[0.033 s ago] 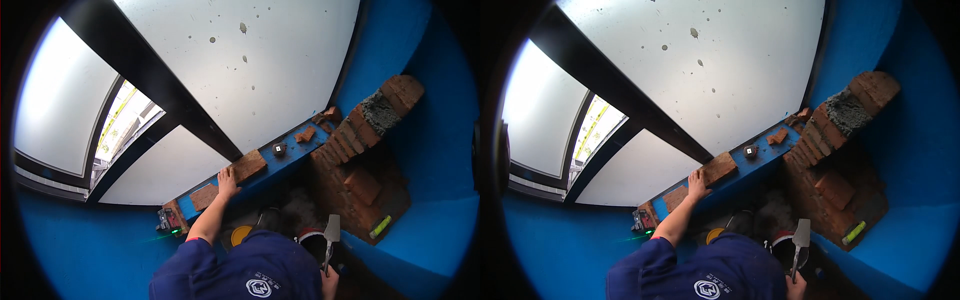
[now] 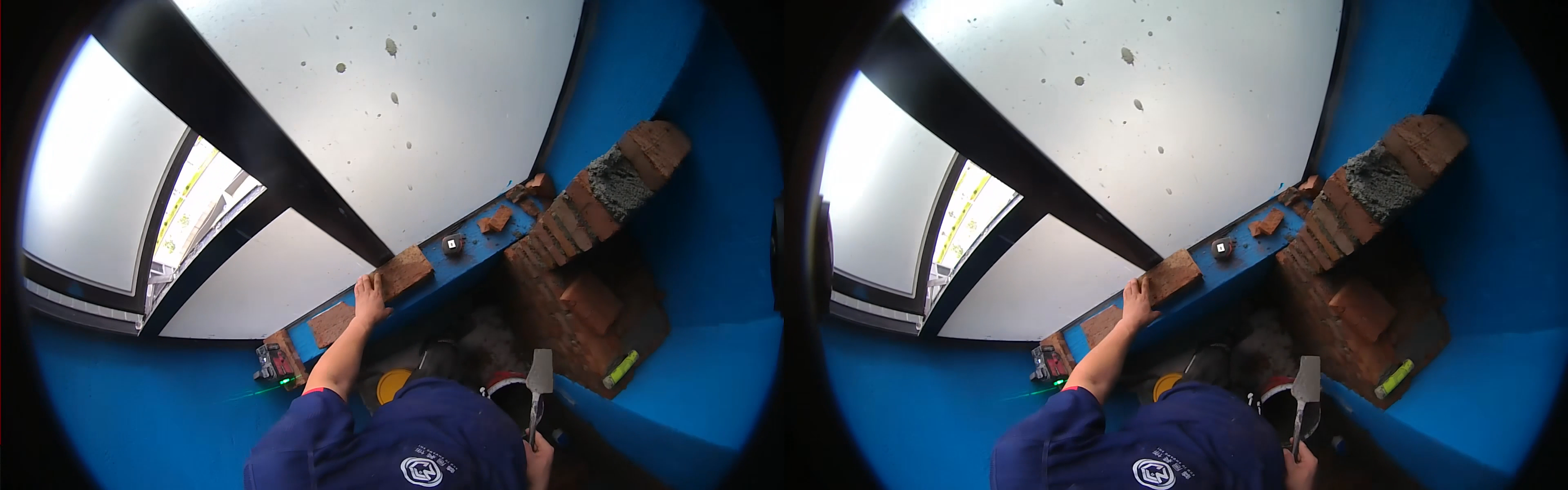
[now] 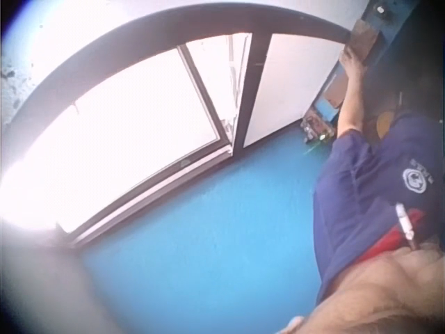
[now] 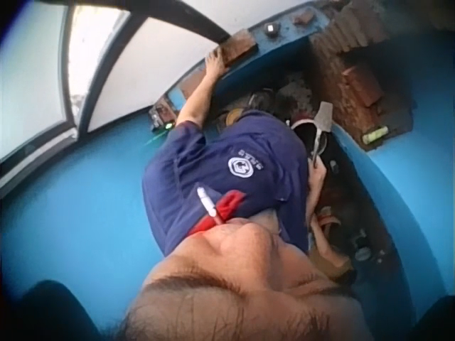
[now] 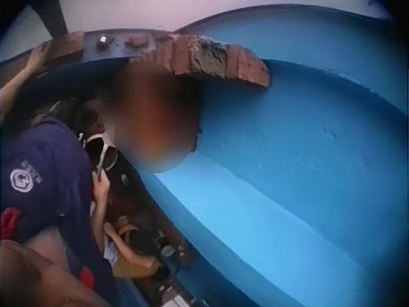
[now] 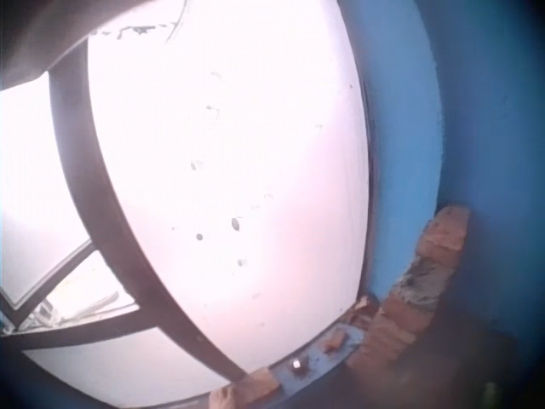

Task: The person lays bricks to build a small wall by applying mortar from a bucket with a trowel and positioning each brick by hand.

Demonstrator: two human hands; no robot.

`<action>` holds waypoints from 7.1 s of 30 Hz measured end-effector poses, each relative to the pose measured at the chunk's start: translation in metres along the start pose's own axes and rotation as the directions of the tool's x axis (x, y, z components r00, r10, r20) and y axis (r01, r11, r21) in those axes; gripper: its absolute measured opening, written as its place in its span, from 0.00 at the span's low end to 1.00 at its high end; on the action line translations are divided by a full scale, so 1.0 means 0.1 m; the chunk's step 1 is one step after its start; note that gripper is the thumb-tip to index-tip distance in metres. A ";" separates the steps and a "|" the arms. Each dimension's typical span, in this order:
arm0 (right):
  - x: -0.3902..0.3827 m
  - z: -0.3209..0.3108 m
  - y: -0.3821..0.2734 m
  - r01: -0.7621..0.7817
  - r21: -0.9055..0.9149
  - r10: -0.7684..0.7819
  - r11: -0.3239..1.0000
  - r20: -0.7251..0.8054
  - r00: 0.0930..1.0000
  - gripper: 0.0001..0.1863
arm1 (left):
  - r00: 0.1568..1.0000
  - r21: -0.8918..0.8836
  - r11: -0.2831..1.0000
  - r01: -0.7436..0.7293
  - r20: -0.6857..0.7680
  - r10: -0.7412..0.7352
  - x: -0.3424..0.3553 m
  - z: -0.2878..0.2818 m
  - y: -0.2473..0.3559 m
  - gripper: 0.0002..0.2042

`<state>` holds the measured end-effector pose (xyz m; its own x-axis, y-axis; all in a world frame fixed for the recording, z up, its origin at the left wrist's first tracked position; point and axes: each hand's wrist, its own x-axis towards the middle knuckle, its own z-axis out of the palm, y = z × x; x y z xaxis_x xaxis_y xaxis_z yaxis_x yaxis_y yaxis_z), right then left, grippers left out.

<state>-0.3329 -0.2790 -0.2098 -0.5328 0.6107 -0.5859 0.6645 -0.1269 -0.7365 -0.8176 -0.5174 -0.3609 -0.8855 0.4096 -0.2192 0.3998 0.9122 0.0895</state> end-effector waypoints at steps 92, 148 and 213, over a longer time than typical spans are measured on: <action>0.02 -0.03 -0.19 -0.253 -0.078 0.252 0.964 -0.016 0.968 0.03 | 0.999 -0.133 0.991 -0.012 0.042 0.017 0.27 -0.20 0.14 0.53; 1.55 1.84 -2.03 0.610 0.026 -0.554 0.792 0.452 0.700 0.21 | 0.783 -0.480 -0.820 0.311 0.619 -0.065 -0.20 0.43 -0.54 0.17; 1.22 0.98 1.17 0.016 -0.163 -0.043 0.987 -0.160 0.986 0.24 | 0.963 -0.962 0.223 -0.160 -0.102 0.250 0.89 -3.36 3.93 0.28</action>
<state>-0.3713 -0.2957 -0.4002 -0.4701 0.7326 -0.4923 0.7320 0.0120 -0.6812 -0.8186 -0.1203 -0.0186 -0.7765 0.6237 -0.0897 0.0030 0.1460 0.9893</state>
